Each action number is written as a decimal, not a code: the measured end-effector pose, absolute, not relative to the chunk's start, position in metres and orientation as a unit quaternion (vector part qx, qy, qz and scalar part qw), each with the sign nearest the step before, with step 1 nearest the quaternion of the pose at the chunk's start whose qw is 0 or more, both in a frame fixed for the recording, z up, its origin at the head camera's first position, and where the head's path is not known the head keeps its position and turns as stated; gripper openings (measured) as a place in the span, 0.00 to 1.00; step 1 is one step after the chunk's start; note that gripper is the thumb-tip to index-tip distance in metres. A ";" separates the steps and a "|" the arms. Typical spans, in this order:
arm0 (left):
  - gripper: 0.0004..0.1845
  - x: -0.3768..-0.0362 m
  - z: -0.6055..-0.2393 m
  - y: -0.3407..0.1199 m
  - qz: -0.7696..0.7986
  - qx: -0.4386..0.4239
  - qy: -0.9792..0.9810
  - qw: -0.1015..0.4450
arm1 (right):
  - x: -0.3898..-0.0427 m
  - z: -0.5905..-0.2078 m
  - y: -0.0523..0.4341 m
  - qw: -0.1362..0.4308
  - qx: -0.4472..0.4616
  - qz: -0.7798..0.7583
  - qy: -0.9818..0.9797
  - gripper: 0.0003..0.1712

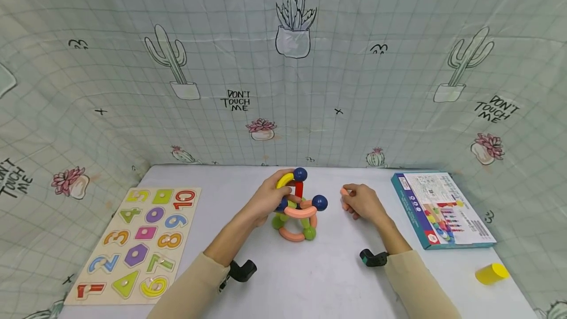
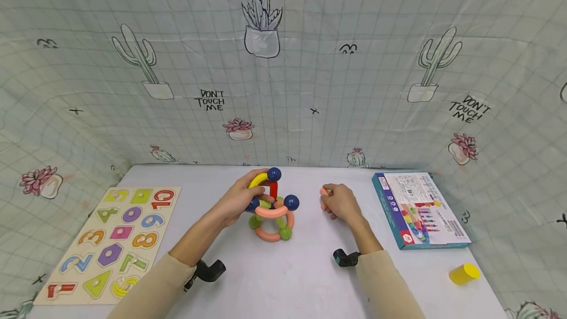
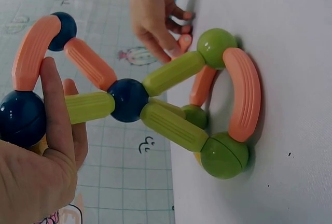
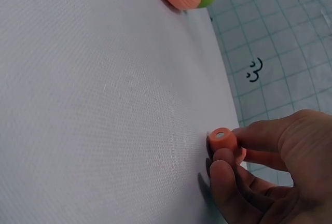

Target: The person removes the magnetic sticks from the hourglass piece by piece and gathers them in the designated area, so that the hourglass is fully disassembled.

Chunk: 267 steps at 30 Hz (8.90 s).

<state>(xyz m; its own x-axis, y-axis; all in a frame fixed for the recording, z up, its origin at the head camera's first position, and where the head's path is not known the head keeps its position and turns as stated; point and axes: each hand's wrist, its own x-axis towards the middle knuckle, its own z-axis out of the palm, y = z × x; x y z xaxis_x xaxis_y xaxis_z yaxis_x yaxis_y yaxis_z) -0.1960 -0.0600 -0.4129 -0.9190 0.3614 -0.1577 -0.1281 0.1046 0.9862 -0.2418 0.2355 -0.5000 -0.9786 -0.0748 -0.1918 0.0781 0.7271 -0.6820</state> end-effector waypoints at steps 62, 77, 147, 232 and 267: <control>0.26 -0.203 -0.412 -0.061 0.647 0.076 0.732 0.198 | -0.243 -0.494 0.235 0.045 0.006 -0.311 0.949 0.28; 0.26 -0.203 -0.411 -0.059 0.651 0.064 0.730 0.197 | -0.222 -0.442 0.201 0.027 -0.108 -0.497 0.860 0.22; 0.19 -0.205 -0.412 -0.064 0.672 0.072 0.710 0.196 | -0.214 -0.429 0.157 0.013 -0.225 -0.483 0.846 0.22; 0.18 -0.201 -0.410 -0.069 0.671 0.058 0.711 0.202 | -0.286 -0.510 0.135 0.072 -0.110 -0.367 0.921 0.25; 0.19 -0.200 -0.410 -0.073 0.665 0.062 0.715 0.208 | -0.243 -0.471 0.156 0.075 -0.142 -0.459 0.874 0.18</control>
<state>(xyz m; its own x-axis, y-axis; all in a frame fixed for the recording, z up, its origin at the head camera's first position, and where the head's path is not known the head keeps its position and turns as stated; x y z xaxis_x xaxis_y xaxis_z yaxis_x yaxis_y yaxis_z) -0.2002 -0.0727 -0.4097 -0.9057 0.3653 -0.2149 -0.1882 0.1077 0.9762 -0.2434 0.1562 -0.4710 -0.9484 -0.3169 -0.0016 -0.1787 0.5389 -0.8232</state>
